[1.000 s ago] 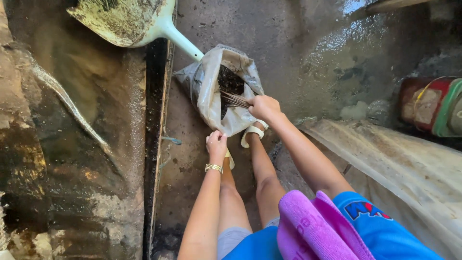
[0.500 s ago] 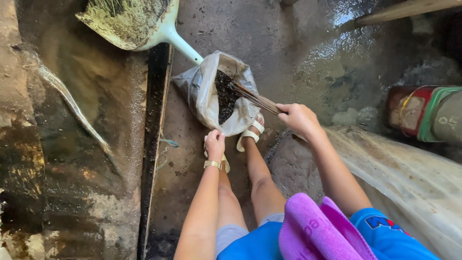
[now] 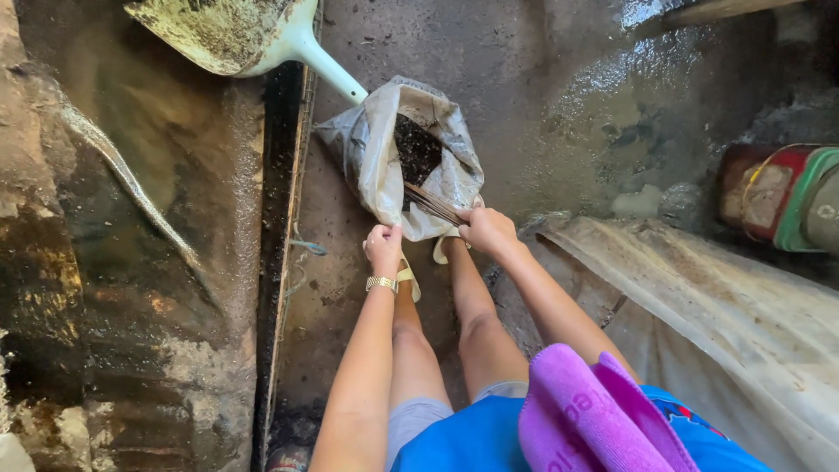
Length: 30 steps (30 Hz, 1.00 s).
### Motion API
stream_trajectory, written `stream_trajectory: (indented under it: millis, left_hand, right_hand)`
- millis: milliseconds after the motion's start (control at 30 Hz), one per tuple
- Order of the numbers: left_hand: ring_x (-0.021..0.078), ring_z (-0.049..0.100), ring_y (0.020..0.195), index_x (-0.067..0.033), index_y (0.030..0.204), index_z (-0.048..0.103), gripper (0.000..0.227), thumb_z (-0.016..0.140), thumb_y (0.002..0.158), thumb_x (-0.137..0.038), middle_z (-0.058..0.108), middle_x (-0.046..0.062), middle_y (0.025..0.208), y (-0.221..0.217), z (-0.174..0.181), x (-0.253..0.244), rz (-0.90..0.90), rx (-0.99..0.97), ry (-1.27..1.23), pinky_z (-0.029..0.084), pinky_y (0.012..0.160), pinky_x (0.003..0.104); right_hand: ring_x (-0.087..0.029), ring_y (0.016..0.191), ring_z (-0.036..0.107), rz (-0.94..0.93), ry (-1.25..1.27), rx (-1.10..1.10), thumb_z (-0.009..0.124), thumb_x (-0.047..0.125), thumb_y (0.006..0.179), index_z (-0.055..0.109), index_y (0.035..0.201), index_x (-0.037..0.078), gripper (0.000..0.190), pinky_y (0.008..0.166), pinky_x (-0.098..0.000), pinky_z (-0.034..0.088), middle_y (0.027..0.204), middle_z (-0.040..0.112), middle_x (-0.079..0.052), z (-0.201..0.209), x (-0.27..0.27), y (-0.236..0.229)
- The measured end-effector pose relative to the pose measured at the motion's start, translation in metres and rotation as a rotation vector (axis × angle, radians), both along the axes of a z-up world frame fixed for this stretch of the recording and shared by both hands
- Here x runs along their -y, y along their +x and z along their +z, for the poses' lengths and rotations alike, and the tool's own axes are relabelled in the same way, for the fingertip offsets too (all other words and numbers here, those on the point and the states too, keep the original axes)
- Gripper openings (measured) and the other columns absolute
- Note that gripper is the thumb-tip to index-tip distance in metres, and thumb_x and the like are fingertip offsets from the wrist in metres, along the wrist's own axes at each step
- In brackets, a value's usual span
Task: The person uses a dustpan and a small broom to scoop a granular material from a metal grate into a white sack. They repeat this process several times, using the broom to push the material into the dustpan and then emptying it into the sack.
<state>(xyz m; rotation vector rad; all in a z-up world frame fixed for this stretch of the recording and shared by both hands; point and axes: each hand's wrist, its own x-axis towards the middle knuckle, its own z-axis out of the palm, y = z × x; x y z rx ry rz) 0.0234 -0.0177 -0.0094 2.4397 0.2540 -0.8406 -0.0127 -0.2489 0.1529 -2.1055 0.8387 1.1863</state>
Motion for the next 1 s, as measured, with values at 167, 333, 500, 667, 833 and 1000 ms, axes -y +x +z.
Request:
stream_trajectory:
  millis: [167,333,500,667,833,1000]
  left_hand:
    - [0.0322,0.07,0.096,-0.0172,0.085,0.075,0.042,0.077,0.077,-0.058,0.074,0.005,0.086,0.022,0.008,-0.008,-0.025,-0.201,-0.006,0.056,0.086,0.04]
    - [0.0309,0.073,0.095,-0.022,0.084,0.078,0.034,0.083,0.075,-0.054,0.075,0.002,0.083,0.041,-0.015,-0.034,0.013,-0.234,0.04,0.058,0.081,0.039]
    - [0.038,0.067,0.113,-0.0123,0.099,0.074,0.052,0.059,0.095,-0.062,0.074,0.014,0.105,0.066,-0.017,-0.02,-0.1,-0.116,0.158,0.052,0.1,0.048]
    - [0.0396,0.065,0.11,-0.0089,0.099,0.075,0.062,0.061,0.088,-0.069,0.073,0.015,0.104,0.073,0.033,0.026,-0.284,-0.072,0.265,0.054,0.09,0.056]
    - [0.0378,0.067,0.099,-0.0107,0.084,0.073,0.031,0.065,0.095,-0.038,0.072,0.013,0.084,0.066,0.029,0.027,-0.22,0.195,0.203,0.056,0.083,0.052]
    - [0.0347,0.067,0.078,-0.0109,0.073,0.064,0.032,0.066,0.095,-0.033,0.065,0.012,0.072,0.059,0.057,-0.007,-0.25,0.532,0.083,0.056,0.073,0.046]
  right_hand:
    - [-0.041,0.12,0.066,-0.05,0.022,-0.015,0.054,0.038,0.089,0.069,0.131,0.039,0.045,0.103,-0.0516,0.053,0.123,0.071,-0.021,-0.006,-0.001,-0.009]
    - [-0.04,0.12,0.066,-0.066,0.051,0.002,0.054,0.038,0.09,0.068,0.132,0.038,0.044,0.103,-0.0508,0.053,0.12,0.073,-0.02,-0.013,-0.005,-0.016]
    - [-0.04,0.118,0.067,-0.078,0.047,0.021,0.055,0.041,0.09,0.07,0.128,0.038,0.042,0.101,-0.0521,0.054,0.117,0.073,-0.021,-0.035,-0.007,-0.026]
    - [-0.042,0.12,0.066,-0.09,0.058,0.017,0.054,0.039,0.09,0.067,0.134,0.036,0.046,0.102,-0.0522,0.053,0.118,0.073,-0.023,-0.029,-0.01,-0.027]
    - [-0.042,0.12,0.066,-0.108,0.063,0.014,0.054,0.038,0.091,0.067,0.135,0.034,0.046,0.103,-0.0524,0.053,0.119,0.073,-0.024,-0.011,-0.015,-0.023]
    - [-0.039,0.119,0.067,-0.066,0.052,0.039,0.055,0.038,0.091,0.064,0.137,0.037,0.047,0.101,-0.0501,0.054,0.117,0.074,-0.021,-0.011,-0.022,-0.019]
